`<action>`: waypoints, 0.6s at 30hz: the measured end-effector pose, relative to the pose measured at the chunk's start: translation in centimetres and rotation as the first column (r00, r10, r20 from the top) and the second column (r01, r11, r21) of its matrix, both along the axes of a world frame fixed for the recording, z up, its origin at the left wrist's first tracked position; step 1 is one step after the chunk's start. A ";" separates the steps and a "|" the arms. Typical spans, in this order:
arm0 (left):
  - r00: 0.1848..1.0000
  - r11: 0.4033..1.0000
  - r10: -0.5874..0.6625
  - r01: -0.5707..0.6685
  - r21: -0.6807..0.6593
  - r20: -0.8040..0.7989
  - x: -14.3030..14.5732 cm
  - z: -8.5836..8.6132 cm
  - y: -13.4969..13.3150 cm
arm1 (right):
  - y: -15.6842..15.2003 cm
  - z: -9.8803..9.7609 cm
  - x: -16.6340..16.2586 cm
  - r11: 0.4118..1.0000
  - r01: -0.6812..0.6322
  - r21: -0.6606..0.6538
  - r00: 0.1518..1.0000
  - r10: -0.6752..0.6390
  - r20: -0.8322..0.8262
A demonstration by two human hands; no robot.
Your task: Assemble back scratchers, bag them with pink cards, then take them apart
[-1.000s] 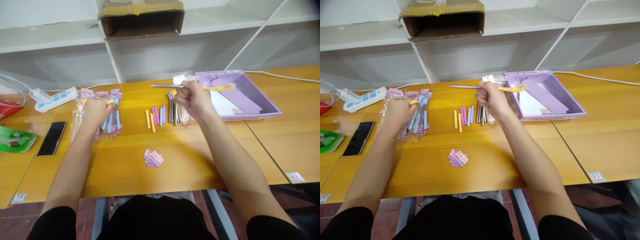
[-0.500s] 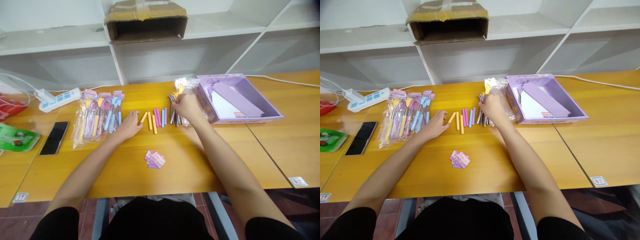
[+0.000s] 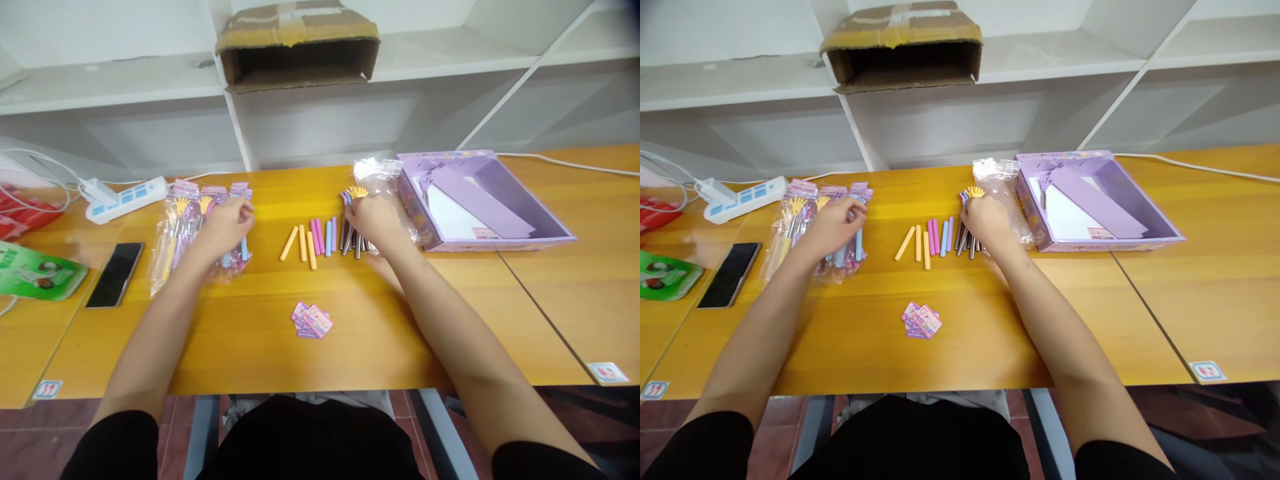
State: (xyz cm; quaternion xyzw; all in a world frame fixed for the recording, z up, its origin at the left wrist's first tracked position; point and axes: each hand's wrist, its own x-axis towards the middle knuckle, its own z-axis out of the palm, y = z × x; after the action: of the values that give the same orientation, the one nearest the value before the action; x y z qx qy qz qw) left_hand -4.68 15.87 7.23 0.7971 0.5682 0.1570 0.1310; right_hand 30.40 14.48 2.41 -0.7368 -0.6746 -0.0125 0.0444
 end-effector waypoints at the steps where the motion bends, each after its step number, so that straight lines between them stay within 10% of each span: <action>1: 0.999 0.998 0.049 -0.047 0.051 -0.024 -0.8 0.3 0.5 | 0.0 0.2 0.0 1.000 -0.005 0.021 1.000 0.005 -0.018; 8: 0.941 0.975 0.217 -0.194 0.111 -0.258 -3.2 -2.2 2.3 | -0.5 2.1 0.1 0.983 -0.004 0.185 0.986 0.035 -0.160; 18: 0.915 0.933 0.357 -0.343 0.106 -0.188 -4.5 -3.5 3.7 | -1.7 1.7 -3.8 0.971 -0.120 0.206 0.928 0.183 -0.323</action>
State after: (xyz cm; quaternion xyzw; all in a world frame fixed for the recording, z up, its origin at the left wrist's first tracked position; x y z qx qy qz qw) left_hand -9.16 19.58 3.71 0.6984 0.7062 0.1153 0.0134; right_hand 26.63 12.78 4.12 -0.6660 -0.7079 0.0567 0.2283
